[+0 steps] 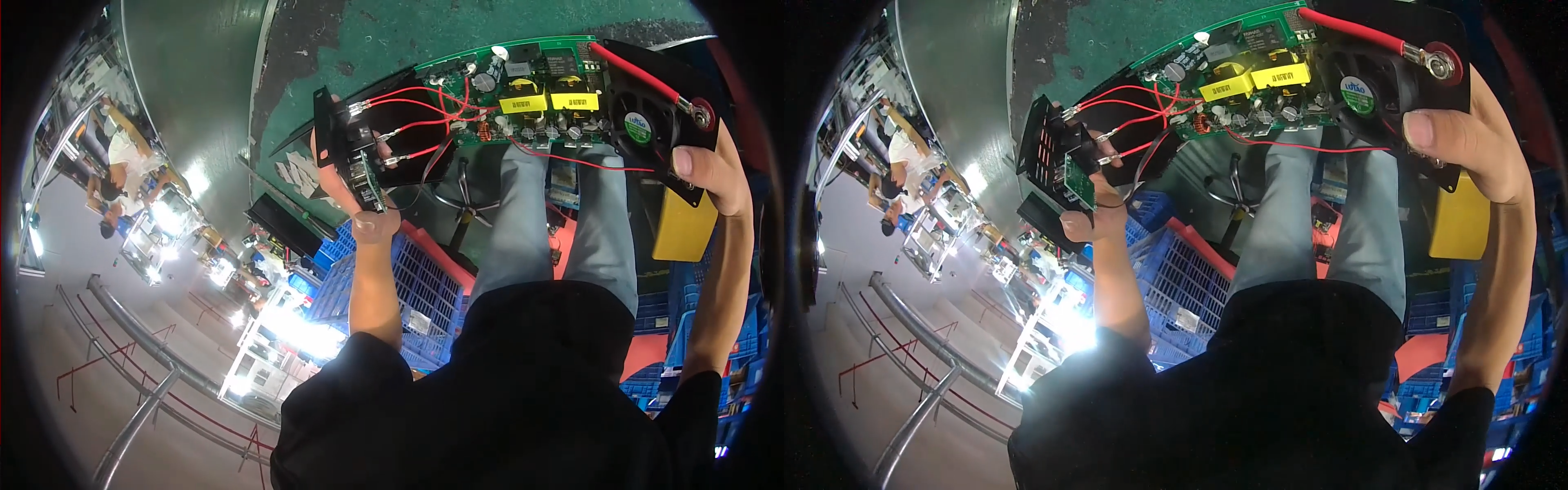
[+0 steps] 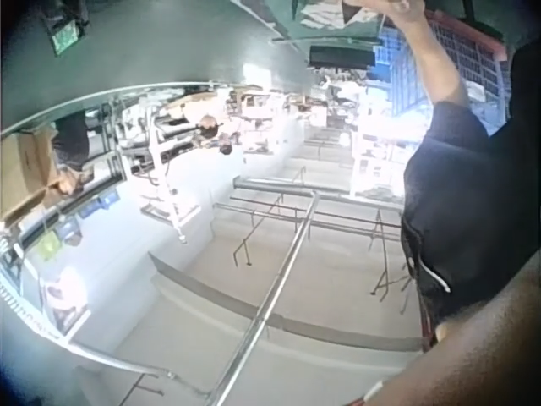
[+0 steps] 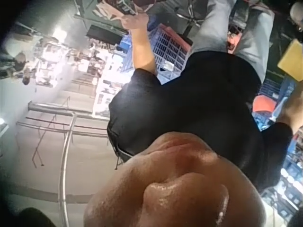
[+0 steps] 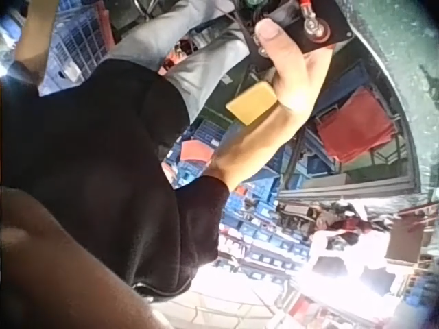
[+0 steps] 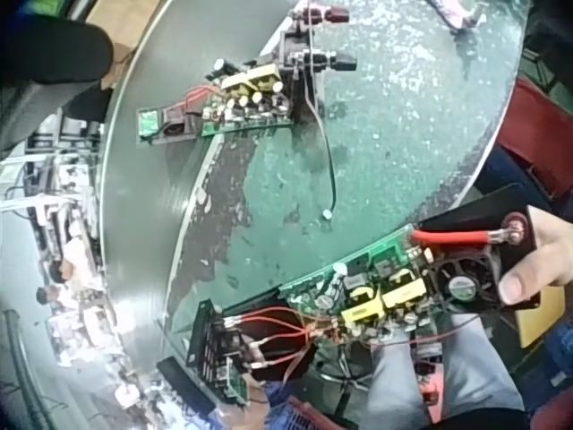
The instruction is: Assembling electronic components, connecting wires, and applying labels to circuit boards on a factory production line.
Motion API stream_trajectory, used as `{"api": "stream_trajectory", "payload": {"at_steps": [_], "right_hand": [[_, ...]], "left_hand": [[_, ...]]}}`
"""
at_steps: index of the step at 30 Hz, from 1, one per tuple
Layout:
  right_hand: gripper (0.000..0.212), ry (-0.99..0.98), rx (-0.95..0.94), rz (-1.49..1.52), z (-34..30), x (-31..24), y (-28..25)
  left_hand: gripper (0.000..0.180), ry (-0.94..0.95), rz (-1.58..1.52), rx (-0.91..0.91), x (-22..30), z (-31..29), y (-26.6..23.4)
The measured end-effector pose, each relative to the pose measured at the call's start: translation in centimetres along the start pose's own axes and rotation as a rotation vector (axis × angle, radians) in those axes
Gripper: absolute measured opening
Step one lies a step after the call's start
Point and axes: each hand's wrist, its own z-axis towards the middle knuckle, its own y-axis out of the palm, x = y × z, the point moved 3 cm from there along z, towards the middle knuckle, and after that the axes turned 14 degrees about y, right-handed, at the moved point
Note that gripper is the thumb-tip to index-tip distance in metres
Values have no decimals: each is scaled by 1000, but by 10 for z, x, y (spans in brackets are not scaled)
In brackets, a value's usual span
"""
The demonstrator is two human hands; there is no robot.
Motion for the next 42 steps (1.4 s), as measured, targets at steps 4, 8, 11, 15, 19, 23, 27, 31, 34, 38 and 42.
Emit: {"api": "stream_trajectory", "payload": {"at_steps": [4, 8, 11, 15, 19, 23, 27, 31, 34, 38, 42], "right_hand": [[72, 4, 5, 25, 2, -4, 11], [63, -6, -156, -50, 1, -12, 10], [51, -90, -66, 79, -3, -21, 28], [34, -84, -150, -85, 4, -39, 73], [52, -221, 2, -163, -2, -58, 105], [50, -300, 39, -190, 15, -60, 129], [53, -266, 121, -78, 12, -74, 156], [52, -197, 231, -21, 10, -72, 165], [50, -151, 374, -301, 8, -75, 162], [55, -352, 391, -116, -4, -73, 161], [48, -400, 348, -132, -7, -79, 189]], "left_hand": [[134, 3, 19, 81, 16, -3, 9], [135, -55, 3, 83, 25, 2, 19], [135, -72, -4, 83, 28, 4, 24], [128, -38, 42, 45, 32, 1, 14], [82, 165, 67, -100, 34, 7, 12], [46, 144, 198, -119, 31, 27, 9], [24, 31, -52, 159, 38, 21, -28], [28, -331, -198, 104, 18, 22, -69], [32, -76, 271, 86, 10, 8, -115], [43, -100, 1105, 332, 6, -15, -142], [53, -197, 885, 41, -24, -15, -158]]}}
